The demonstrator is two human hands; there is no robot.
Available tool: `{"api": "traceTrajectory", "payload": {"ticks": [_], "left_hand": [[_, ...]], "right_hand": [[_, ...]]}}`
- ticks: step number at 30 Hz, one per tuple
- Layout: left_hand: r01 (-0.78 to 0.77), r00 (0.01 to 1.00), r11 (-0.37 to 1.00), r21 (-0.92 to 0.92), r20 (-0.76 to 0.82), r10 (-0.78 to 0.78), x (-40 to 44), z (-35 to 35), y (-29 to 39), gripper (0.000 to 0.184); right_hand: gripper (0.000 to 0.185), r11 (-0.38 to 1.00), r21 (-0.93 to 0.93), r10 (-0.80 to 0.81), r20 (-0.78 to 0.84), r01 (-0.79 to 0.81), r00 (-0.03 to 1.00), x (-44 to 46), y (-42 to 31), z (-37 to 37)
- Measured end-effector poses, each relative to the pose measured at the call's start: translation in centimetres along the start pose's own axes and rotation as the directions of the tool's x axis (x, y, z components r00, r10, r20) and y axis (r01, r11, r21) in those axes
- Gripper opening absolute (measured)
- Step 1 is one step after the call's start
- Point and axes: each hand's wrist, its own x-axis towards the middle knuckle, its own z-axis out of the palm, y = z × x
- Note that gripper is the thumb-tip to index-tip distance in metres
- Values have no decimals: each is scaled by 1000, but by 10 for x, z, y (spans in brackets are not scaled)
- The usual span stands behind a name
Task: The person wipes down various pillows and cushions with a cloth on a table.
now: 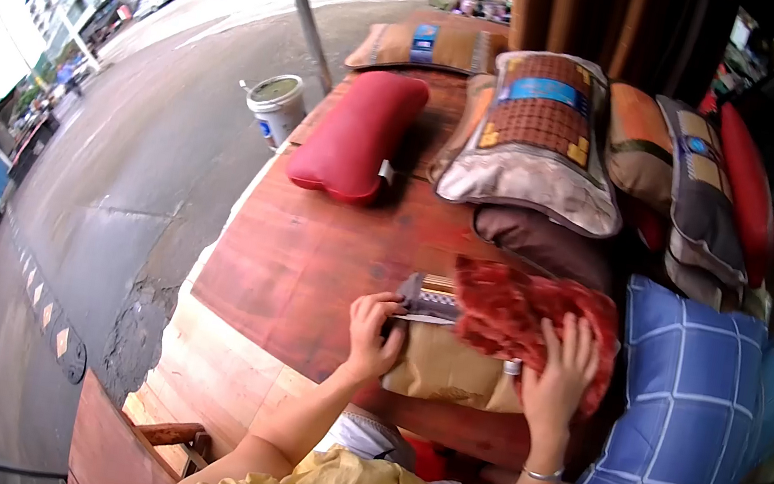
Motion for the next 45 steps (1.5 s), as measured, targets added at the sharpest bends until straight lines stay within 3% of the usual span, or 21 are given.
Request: {"api": "traceTrajectory", "payload": {"ticks": [6, 9, 13, 14, 16, 17, 18, 19, 20, 21, 25, 28, 29, 32, 35, 36, 37, 38, 39, 41, 45], "left_hand": [[32, 999, 999, -7, -9, -32, 1, 0, 2, 24], [-5, 1000, 1000, -2, -9, 5, 1, 1, 0, 23], [-6, 999, 1000, 19, -38, 6, -3, 3, -6, 35], [102, 985, 983, -151, -126, -122, -17, 15, -12, 45], [114, 993, 981, -160, 61, -106, -24, 13, -24, 52], [228, 973, 929, -290, 105, -206, -28, 16, -27, 52], [230, 973, 930, -288, 103, -209, -21, 12, -18, 52], [82, 997, 986, -148, 2, -83, -9, 5, -6, 46], [-59, 995, 998, 10, -79, 59, -2, 1, -1, 40], [-54, 995, 998, 12, -82, 55, -2, 0, -3, 40], [2, 1000, 1000, -14, 12, -2, 1, -2, -1, 27], [20, 1000, 1000, -22, 3, -20, 2, -1, 1, 24], [22, 1000, 999, -30, -4, -22, 2, -1, 2, 22], [20, 1000, 1000, -9, -19, -20, 2, 0, 2, 22], [16, 999, 1000, -3, -29, -17, 2, 2, 1, 23], [15, 1000, 1000, 11, -27, -15, 1, 3, 0, 26], [12, 1000, 1000, 26, -29, -12, -2, 4, -3, 29], [-18, 998, 999, 36, -60, 20, -10, 4, -14, 34], [-48, 994, 998, 50, -92, 53, -20, 12, -27, 39], [89, 981, 996, -29, 174, -83, -56, 14, -59, 51], [174, 966, 976, -130, 215, -144, -34, 5, -32, 41]], "right_hand": [[46, 989, -150, -11, -80, -1, 997, 1, -6, 15], [57, 996, -39, -82, 22, 83, 996, -2, -41, 35], [57, 951, 184, -269, 94, 249, 959, -6, -99, 53], [58, 935, 220, -304, 88, 279, 949, -6, -108, 55], [60, 920, 251, -334, 97, 302, 937, -5, -113, 53], [60, 919, 253, -336, 97, 303, 937, -4, -108, 51], [60, 919, 252, -338, 105, 303, 935, -4, -99, 50], [60, 919, 252, -340, 114, 303, 934, -4, -89, 48], [63, 937, 213, -306, 119, 276, 945, -5, -78, 43], [68, 958, 158, -257, 113, 238, 960, -5, -64, 39], [57, 997, -69, -23, 77, 29, 997, -7, -3, 9], [44, 985, -168, 23, -89, -38, 996, -9, 25, 5], [45, 990, -116, 66, -96, -77, 993, -10, 28, 8], [47, 963, -262, 45, -78, -64, 996, -10, 7, 16], [48, 991, -106, -85, 10, 86, 996, -7, -40, 28], [45, 994, 52, -102, 5, 101, 995, -8, -59, 36], [53, 984, 44, -176, 10, 175, 984, -10, -73, 47], [56, 965, 152, -211, -20, 212, 977, -12, -88, 59], [58, 952, 180, -261, 48, 249, 964, -12, -100, 58], [59, 912, 284, -307, 0, 295, 952, -14, -114, 64], [64, 916, 279, -319, 71, 288, 945, -11, -84, 56]]}}
